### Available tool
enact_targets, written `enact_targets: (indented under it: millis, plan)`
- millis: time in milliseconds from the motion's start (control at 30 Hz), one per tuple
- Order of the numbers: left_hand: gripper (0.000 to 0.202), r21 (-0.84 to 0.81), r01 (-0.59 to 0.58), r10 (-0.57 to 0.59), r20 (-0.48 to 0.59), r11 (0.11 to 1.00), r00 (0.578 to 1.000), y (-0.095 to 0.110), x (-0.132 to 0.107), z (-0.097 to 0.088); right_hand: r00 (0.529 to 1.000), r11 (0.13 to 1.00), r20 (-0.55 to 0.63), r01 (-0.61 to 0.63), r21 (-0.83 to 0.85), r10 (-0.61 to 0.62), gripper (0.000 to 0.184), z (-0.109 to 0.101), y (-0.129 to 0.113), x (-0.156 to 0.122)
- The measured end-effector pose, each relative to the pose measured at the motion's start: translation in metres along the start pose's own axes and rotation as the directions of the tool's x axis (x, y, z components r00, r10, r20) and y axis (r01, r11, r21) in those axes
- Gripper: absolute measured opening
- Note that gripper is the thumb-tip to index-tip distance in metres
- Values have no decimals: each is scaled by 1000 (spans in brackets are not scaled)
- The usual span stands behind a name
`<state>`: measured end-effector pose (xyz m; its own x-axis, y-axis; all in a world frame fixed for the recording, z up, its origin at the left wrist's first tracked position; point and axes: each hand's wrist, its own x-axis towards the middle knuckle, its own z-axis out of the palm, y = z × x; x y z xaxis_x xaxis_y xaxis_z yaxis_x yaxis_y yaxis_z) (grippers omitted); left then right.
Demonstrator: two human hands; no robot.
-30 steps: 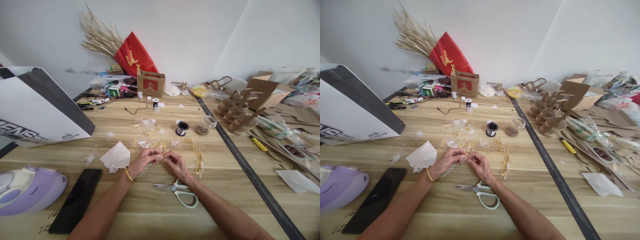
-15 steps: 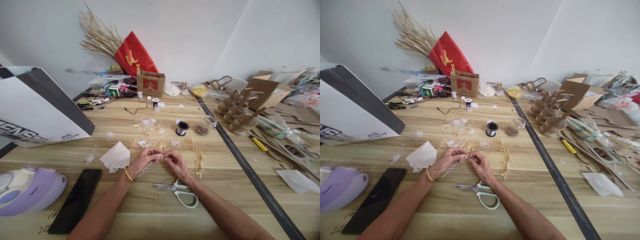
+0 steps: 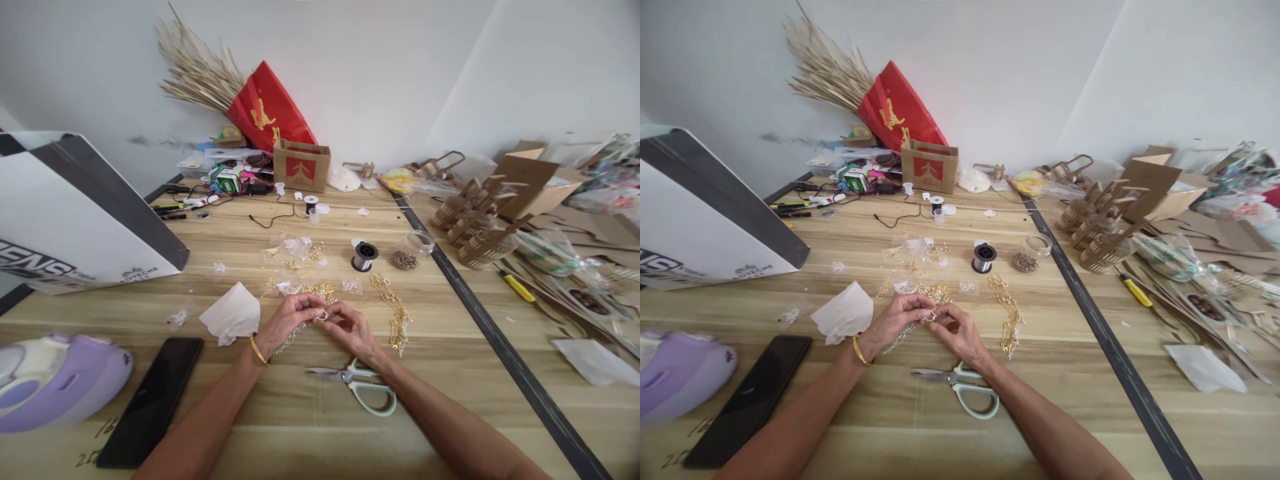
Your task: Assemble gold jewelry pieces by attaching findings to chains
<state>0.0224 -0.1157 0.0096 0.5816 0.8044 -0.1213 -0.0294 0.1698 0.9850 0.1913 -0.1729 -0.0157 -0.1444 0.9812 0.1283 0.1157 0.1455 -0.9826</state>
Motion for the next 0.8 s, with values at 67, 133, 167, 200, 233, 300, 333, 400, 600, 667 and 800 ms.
enact_targets:
  millis: [67,133,167,200,233,300,333,400,600,667,800]
  plan:
    - [23,18,6,-6,9,1000,1000,4,-1,2,1000,1000,2,9,-1,-9,23,-1,0,0]
    - [23,19,5,-5,23,1000,1000,6,-2,3,1000,1000,0,6,11,-6,24,-1,2,0]
    - [23,17,0,-1,30,1000,1000,6,-2,3,1000,1000,0,-2,26,2,24,-1,3,0]
    - [23,17,-3,3,34,1000,999,5,-2,3,1000,999,0,-13,46,13,25,-2,4,0]
    - [23,19,-5,5,36,1000,999,4,-1,2,1000,997,-1,-24,71,24,25,-2,5,0]
    - [24,23,-3,2,27,1000,1000,3,-1,1,999,992,-16,-39,121,41,26,-2,6,1]
    - [24,26,4,-4,17,1000,1000,2,-1,0,998,988,-29,-45,145,50,26,-2,6,2]
    - [26,41,19,-19,-7,999,1000,2,0,-1,996,980,-60,-55,193,67,27,-3,6,3]
    - [27,125,49,-49,-8,991,999,3,0,0,988,941,-87,-93,324,128,29,-5,8,8]
    - [26,151,49,-50,1,987,999,4,0,1,986,927,-79,-111,358,148,29,-5,8,8]
    - [26,146,35,-36,1,989,999,3,-1,0,984,921,-63,-135,365,169,30,-5,6,7]
